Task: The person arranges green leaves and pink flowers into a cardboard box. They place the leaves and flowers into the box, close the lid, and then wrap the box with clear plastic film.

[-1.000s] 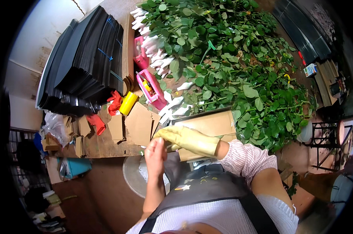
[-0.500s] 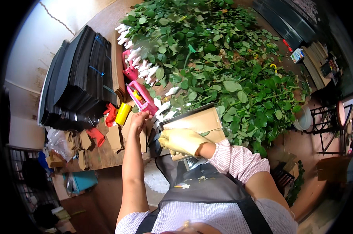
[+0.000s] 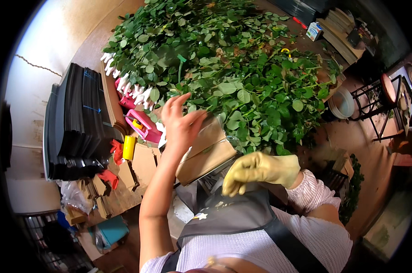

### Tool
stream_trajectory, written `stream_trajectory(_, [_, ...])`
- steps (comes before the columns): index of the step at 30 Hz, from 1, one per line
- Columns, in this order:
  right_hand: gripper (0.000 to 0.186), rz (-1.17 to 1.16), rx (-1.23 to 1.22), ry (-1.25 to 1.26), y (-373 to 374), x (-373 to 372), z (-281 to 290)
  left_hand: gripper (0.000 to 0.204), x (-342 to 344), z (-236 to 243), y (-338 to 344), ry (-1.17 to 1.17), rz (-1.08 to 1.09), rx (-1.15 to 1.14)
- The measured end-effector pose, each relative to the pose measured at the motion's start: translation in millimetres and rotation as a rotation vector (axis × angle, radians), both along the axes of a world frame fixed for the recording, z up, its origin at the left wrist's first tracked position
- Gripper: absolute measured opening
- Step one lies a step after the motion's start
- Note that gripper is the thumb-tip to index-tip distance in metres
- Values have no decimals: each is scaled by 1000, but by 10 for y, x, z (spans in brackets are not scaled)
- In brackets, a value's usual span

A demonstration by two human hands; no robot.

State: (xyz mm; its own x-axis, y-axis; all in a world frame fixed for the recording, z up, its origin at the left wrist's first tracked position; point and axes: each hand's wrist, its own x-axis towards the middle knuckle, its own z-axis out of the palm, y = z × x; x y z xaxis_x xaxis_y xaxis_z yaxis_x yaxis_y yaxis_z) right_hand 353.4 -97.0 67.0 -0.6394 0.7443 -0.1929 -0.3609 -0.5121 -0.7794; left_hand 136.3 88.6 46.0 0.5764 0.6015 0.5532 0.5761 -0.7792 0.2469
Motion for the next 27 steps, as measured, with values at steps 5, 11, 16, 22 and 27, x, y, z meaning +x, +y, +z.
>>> stream_trajectory(5, [39,-436,-231,-193,-242,-14,-692,36,716,-829,293,597,195,-39])
stream_trajectory(11, [32,-311,-246,-388,-417,-197,-1282,46,698,-754,331,451,206,-162])
stream_trajectory(16, [33,-161,571,-1067,-243,92,-2346,40,470,-485,310,-130,-106,-264])
stream_trajectory(22, [31,-92,-115,-1130,-73,258,-1562,31,-673,-238,-266,-462,69,-543])
stream_trajectory(27, [35,30,398,-989,28,-299,-157,30,-1709,-761,-934,-983,605,-697])
